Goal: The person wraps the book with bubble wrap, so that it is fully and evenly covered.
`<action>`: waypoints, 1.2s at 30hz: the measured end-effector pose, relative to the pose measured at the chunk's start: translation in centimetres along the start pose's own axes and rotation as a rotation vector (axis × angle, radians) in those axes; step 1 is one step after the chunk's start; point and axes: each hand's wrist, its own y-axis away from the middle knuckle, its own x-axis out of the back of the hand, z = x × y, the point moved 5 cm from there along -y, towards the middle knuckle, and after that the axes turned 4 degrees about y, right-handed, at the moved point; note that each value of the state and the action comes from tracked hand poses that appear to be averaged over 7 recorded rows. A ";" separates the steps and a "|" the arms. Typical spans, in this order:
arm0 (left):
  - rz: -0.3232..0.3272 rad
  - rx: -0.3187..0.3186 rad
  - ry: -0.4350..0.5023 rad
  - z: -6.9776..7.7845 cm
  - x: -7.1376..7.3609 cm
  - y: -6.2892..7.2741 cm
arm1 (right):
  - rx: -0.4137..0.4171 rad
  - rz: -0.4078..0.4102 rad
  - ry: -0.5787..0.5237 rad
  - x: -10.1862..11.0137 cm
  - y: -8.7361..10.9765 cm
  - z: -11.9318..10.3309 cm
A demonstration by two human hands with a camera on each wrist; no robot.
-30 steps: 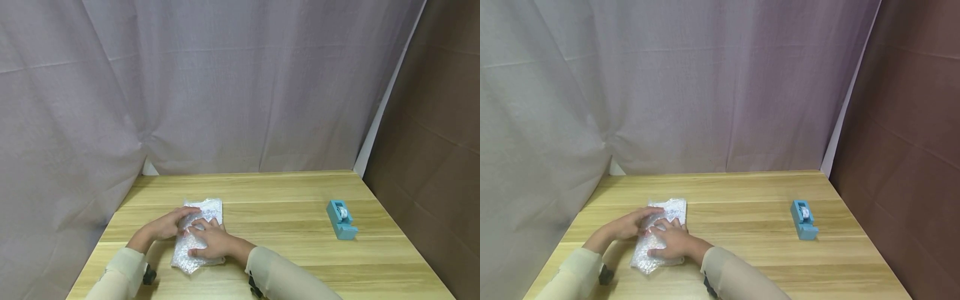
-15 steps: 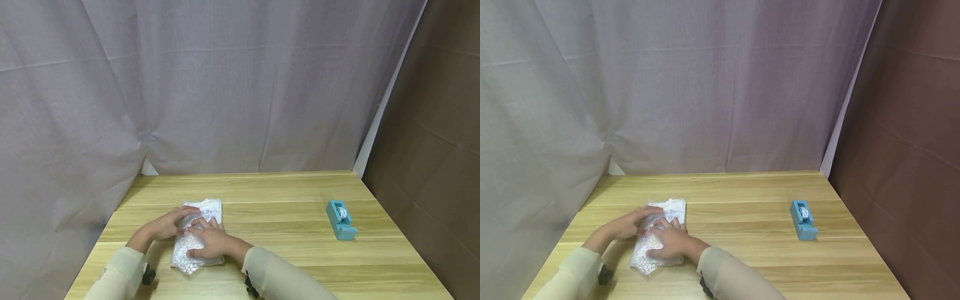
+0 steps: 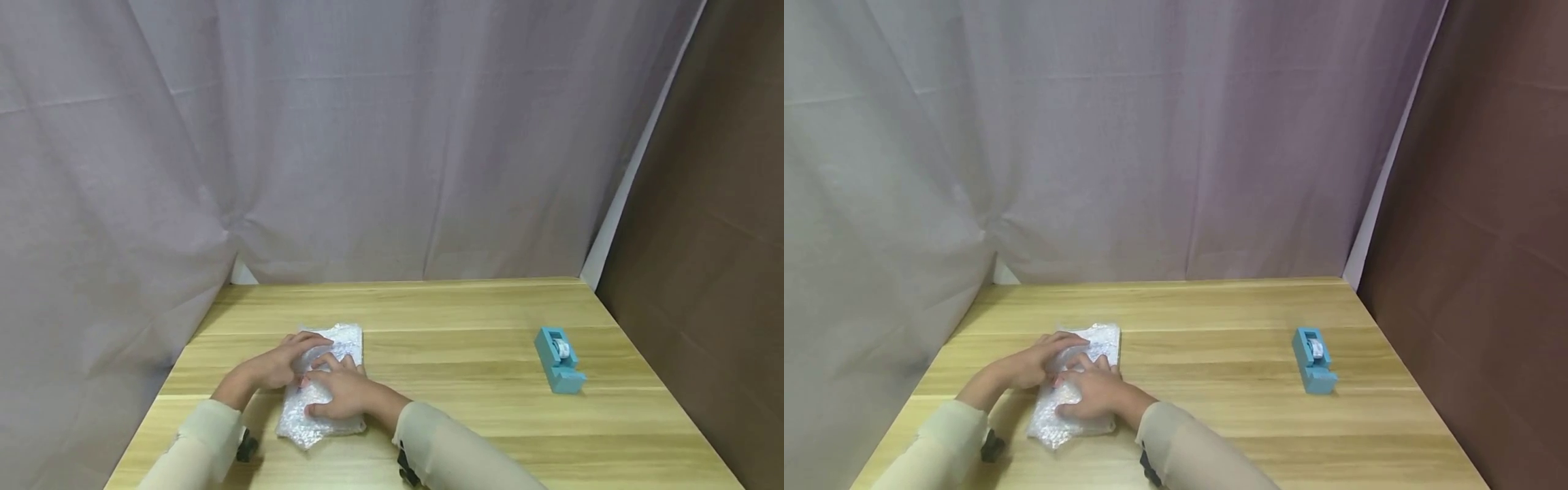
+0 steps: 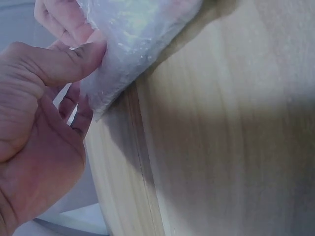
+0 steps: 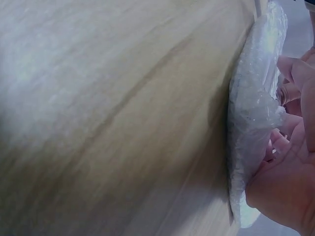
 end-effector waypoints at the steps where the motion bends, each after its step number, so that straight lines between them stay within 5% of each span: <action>1: 0.000 0.002 0.002 0.0 -0.1 0.0 | -0.005 -0.001 -0.009 0.0 0.1 0.0; 10: 0.010 0.052 -0.013 -0.4 -0.9 -0.2 | -0.003 0.011 -0.009 -0.2 0.5 -0.4; 23: 0.022 0.026 0.012 -0.6 -0.2 0.7 | 0.009 0.010 0.098 -0.3 0.5 -1.0; 36: 0.067 0.027 -0.034 1.3 -0.4 0.6 | 0.080 0.108 0.241 0.0 2.3 -0.3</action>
